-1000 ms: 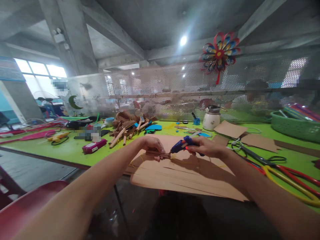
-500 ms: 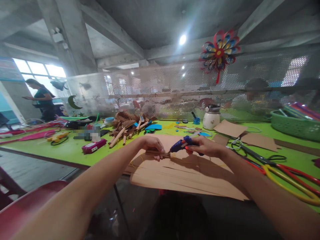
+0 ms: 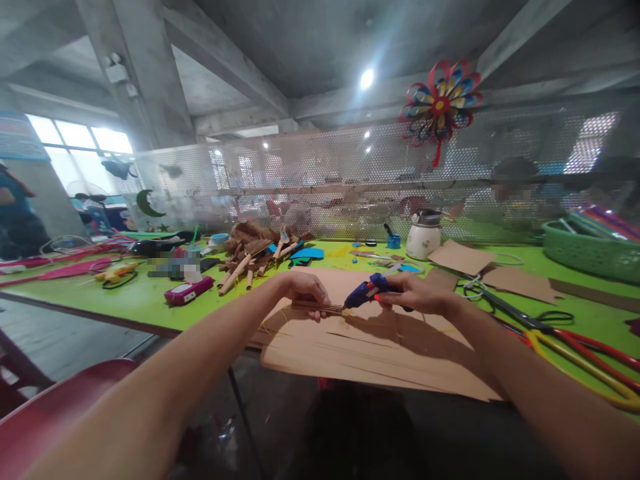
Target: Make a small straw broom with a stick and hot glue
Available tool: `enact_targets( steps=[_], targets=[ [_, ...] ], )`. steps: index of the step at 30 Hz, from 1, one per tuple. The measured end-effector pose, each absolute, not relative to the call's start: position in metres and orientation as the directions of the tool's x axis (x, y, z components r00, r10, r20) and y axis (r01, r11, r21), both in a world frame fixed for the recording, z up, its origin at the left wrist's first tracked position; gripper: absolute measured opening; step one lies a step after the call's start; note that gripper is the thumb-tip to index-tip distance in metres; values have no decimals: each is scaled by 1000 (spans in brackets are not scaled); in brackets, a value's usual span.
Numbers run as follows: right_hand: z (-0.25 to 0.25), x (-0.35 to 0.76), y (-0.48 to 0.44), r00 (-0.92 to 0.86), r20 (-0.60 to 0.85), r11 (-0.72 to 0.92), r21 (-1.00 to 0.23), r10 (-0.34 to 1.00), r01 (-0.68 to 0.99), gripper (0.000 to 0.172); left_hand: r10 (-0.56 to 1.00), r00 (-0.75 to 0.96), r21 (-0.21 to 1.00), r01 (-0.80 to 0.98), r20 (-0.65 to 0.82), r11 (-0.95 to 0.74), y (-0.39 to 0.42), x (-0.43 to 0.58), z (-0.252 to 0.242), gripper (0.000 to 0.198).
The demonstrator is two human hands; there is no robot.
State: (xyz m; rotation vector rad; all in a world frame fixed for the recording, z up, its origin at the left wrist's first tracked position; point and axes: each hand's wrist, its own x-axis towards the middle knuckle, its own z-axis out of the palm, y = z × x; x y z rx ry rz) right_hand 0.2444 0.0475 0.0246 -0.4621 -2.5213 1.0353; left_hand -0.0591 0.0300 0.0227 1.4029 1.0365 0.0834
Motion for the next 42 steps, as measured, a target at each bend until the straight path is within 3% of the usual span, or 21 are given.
enact_targets(
  steps=[26,42],
  targets=[
    [26,244,46,-865,171,555,-820,472,141,41,602,596,831,504,-532,235,32,-59,22,16],
    [23,243,48,-877,156,572,-806,454,152,41,625,578,833,501,-525,236,28,-56,24,14]
  ],
)
